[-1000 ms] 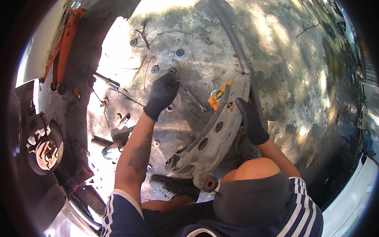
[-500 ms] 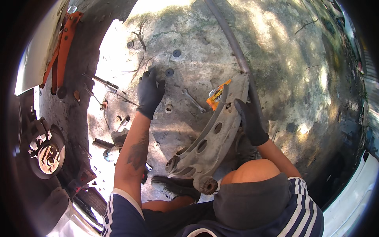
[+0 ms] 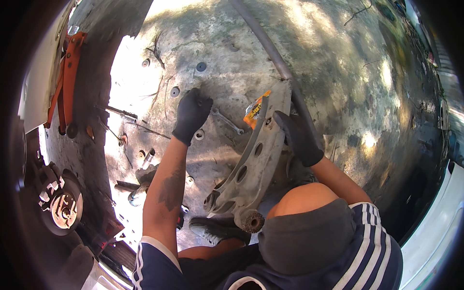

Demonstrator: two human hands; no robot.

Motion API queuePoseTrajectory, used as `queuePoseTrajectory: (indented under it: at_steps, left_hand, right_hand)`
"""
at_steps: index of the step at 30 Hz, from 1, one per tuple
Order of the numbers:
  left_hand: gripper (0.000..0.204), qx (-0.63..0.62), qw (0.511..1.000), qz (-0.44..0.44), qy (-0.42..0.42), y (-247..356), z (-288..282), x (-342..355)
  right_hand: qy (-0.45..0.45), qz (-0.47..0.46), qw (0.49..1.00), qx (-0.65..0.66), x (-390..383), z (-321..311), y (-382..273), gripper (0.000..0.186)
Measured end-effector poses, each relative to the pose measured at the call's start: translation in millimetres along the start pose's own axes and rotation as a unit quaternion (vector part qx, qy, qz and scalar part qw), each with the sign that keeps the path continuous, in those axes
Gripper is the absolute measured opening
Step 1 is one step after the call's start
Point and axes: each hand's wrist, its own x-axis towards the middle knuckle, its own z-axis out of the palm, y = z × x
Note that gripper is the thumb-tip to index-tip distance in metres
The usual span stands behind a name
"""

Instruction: The person installs a metal suspension component onto a car's wheel hub, aligns it, and secures it with bolts using a cordless impact wrench. They then use a floor jack to lift the vehicle and continue tightening bolts under the car.

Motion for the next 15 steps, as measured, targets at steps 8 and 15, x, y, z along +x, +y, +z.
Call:
queuePoseTrajectory:
  at_steps: [8, 15]
  left_hand:
    - [0.018, -0.352, 0.92, -0.016, -0.169, 94.5, 15.5, -41.2]
    - [0.024, -0.525, 0.817, -0.114, -0.208, 100.1, 17.7, -43.7]
  right_hand:
    - [-0.025, -0.012, 0.997, -0.069, 3.2, -4.8, 7.7, 0.064]
    - [-0.078, -0.164, 0.928, -0.326, 10.9, -49.0, 48.2, 0.043]
